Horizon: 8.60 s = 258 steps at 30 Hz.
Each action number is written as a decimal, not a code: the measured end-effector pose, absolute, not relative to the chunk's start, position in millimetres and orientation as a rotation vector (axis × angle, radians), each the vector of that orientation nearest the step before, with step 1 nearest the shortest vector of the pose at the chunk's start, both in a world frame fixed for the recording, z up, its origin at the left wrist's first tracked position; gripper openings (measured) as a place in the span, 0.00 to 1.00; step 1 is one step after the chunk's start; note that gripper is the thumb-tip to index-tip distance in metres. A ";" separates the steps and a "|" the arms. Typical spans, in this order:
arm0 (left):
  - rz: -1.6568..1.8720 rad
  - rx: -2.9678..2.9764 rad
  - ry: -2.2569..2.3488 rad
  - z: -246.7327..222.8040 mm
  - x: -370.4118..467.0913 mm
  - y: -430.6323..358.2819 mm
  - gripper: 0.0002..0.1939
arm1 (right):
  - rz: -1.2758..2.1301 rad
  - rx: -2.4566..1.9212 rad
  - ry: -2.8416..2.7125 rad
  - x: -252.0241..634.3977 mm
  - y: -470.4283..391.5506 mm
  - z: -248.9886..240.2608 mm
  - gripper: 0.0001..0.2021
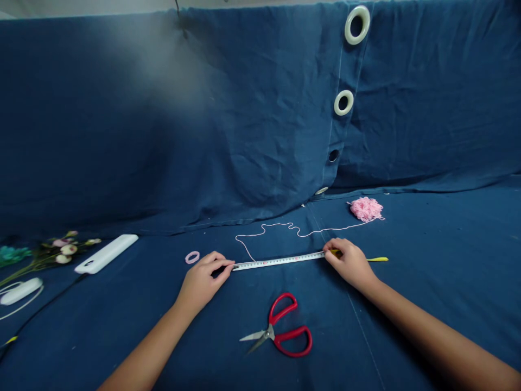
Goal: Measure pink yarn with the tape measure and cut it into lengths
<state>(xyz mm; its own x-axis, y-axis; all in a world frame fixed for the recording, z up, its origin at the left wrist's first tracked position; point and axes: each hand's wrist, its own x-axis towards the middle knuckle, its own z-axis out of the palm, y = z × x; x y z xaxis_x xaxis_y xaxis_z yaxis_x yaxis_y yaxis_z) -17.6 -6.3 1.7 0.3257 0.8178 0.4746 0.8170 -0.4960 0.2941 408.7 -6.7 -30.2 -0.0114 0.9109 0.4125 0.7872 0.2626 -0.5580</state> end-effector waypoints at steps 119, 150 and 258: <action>0.949 2.417 1.523 1.6 -18.6 -4.8 0.13 | 0.250 -1.486 -1.773 407.7 -8.8 -29.2 0.08; 0.873 2.474 1.548 -1.1 -19.3 -2.4 0.14 | 0.228 -1.565 -1.771 406.9 -8.6 -29.6 0.08; 0.799 2.606 1.446 2.4 -12.9 -4.8 0.11 | 0.233 -1.538 -1.779 406.0 -9.7 -27.4 0.07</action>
<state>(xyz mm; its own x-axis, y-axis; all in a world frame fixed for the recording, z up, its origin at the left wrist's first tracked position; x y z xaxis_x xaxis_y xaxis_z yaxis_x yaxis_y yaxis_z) -12.9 -4.8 2.4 0.4270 0.8057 0.4105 0.7765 -0.5593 0.2901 406.0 -9.7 -27.4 0.0126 0.9080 0.4189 0.7695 0.2587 -0.5839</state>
